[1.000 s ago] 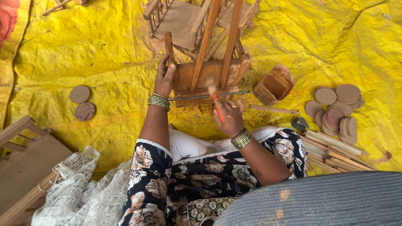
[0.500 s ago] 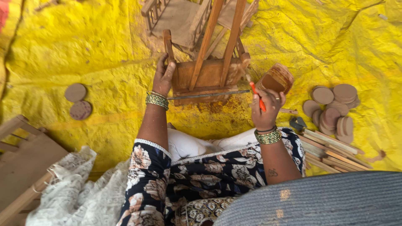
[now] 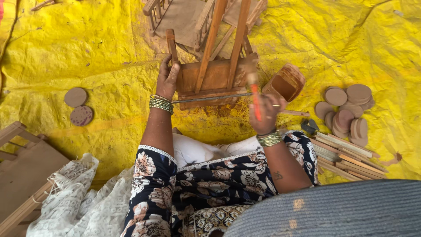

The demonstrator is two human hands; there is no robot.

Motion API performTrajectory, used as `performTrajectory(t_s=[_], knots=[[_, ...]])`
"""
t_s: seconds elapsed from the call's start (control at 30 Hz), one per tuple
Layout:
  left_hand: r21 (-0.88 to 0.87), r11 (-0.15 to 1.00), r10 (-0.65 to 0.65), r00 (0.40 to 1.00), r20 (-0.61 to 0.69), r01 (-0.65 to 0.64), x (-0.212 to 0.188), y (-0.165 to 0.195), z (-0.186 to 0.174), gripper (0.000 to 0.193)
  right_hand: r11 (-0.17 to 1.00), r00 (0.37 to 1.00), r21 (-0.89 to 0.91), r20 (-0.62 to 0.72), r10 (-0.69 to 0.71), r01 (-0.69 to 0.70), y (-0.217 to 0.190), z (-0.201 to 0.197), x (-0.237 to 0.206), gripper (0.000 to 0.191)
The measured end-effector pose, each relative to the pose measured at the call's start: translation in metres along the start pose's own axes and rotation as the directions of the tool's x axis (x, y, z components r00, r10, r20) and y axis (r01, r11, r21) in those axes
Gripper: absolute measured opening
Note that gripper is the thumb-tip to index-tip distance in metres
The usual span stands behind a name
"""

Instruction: The person sits on a yellow tarp holding a small wooden chair frame and uses a brush to apply a brown liquid, likely glue, from a container onto the chair joints and slats. They rotate the chair to reach different sides and continue brushing the frame and backrest.

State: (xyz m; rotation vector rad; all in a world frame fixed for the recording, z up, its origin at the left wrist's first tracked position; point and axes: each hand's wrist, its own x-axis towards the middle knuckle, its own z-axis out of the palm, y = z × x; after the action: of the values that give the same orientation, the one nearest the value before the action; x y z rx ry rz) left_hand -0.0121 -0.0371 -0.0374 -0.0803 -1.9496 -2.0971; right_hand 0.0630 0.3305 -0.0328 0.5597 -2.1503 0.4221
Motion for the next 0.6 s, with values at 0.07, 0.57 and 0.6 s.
performTrajectory(t_s=[0.07,0.57,0.6], knots=[[0.005,1.000,-0.016,1.000,0.001,0.016,0.000,-0.001,0.001,0.085,1.000,0.987,0.000,0.163,0.005,-0.005,-0.008,0.005,-0.007,0.037],[-0.029,0.999,-0.026,1.000,0.008,0.026,0.001,-0.026,0.026,0.081,0.959,0.967,0.241,0.239,0.091,-0.150,0.025,0.020,-0.033,0.013],[-0.035,0.999,-0.033,0.999,0.009,0.033,-0.003,-0.032,0.029,0.080,0.962,0.972,0.231,0.216,0.096,-0.147,0.029,0.025,-0.042,0.013]])
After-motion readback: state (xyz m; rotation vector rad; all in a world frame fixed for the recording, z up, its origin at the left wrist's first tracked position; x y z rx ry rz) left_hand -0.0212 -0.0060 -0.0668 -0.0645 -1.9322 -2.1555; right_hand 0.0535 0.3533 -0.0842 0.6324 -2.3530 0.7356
